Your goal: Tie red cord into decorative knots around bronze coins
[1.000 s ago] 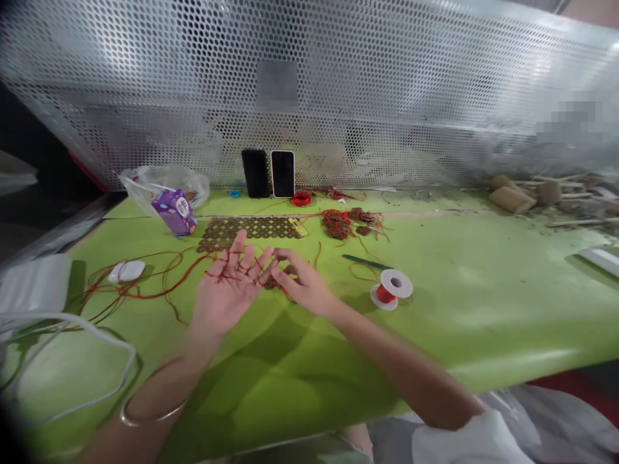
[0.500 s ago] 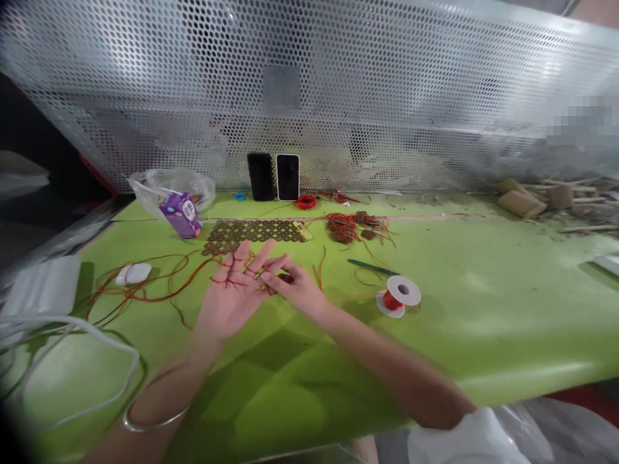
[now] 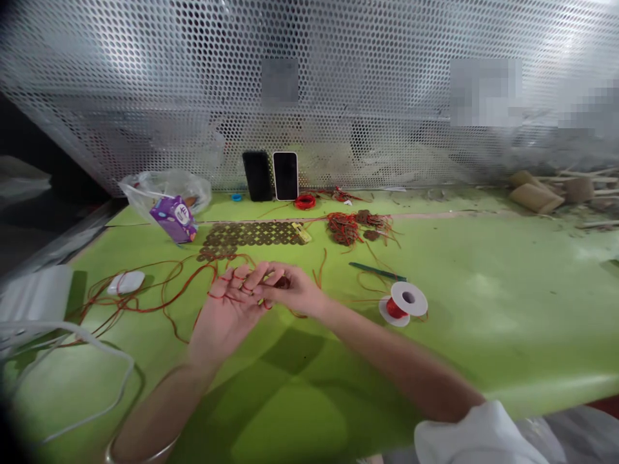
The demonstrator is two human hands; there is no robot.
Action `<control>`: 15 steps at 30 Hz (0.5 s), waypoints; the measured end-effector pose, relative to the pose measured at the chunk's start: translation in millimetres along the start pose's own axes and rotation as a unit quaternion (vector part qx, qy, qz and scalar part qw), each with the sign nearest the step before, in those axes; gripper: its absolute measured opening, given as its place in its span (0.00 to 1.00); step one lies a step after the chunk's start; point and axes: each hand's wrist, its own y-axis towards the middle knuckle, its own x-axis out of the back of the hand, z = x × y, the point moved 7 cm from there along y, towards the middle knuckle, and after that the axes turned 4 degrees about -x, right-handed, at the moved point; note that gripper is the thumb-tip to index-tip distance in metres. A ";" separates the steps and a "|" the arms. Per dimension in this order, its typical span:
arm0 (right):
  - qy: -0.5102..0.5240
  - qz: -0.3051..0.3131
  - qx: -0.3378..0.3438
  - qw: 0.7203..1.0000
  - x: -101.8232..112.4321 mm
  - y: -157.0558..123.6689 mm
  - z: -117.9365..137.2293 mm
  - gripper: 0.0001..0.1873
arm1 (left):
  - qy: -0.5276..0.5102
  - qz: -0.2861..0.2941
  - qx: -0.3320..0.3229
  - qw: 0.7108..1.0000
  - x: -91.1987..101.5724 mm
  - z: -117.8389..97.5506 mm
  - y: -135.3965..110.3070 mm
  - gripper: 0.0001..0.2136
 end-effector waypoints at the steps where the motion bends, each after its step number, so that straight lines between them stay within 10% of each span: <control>1: -0.004 0.010 -0.003 1.000 -1.3 0.1 -1.5 0.21 | 0.000 -0.003 0.003 1.000 0.1 1.1 -0.1 0.28; 9: -0.092 -0.017 0.000 0.996 -0.2 -3.2 -3.2 0.19 | 0.021 -0.019 -0.008 1.000 1.5 -2.1 -1.0 0.20; 15: -0.239 -0.038 0.019 0.970 2.4 -18.2 0.5 0.13 | 0.012 -0.046 -0.151 0.987 5.4 -38.6 -1.5 0.21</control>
